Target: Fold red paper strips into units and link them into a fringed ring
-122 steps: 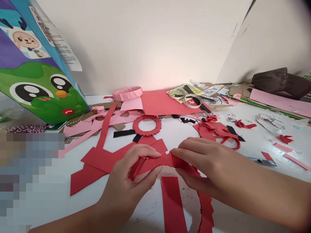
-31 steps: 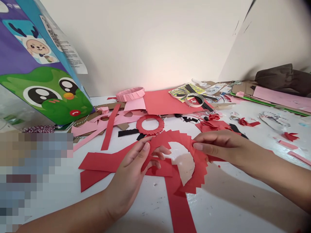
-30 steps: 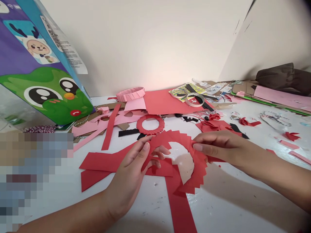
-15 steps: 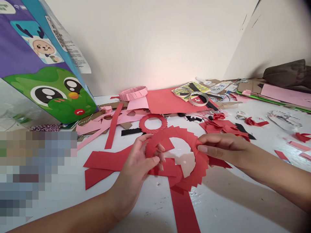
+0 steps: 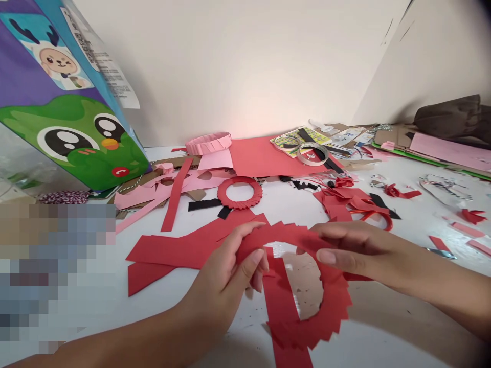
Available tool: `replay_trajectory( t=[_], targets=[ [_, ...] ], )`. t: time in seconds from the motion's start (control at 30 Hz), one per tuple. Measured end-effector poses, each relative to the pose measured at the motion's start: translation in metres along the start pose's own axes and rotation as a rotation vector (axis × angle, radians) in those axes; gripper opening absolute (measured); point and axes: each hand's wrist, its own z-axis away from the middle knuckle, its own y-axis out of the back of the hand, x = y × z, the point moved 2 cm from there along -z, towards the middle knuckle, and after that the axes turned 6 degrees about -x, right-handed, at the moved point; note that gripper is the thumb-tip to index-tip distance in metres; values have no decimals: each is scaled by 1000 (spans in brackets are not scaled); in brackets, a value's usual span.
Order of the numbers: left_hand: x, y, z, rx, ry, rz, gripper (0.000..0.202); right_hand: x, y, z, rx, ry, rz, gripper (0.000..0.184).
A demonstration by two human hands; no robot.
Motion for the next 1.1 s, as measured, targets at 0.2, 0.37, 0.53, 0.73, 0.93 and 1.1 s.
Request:
replay_trajectory(
  t=[0.2,0.37,0.53,0.73,0.93,1.1],
  targets=[
    [4,-3,5,-69,-11,-198,40,-11,-2,5,-119,-157,-263,43],
    [11,-6,8,-33,4,-206,38,-11,-10,6,-166,-231,-386,45],
    [5,-4,7,-60,-23,-207,37,-8,-15,4,-313,-222,-493,44],
    [-9,2,6,-3,-12,-170,52,-7,-16,4,-273,-183,-510,41],
    [-5,2,5,107,55,-98,58,-6,-9,3,-175,-258,-506,43],
    [2,4,0,24,44,139,32,0,-7,-2,-294,-301,-569,42]
  ],
)
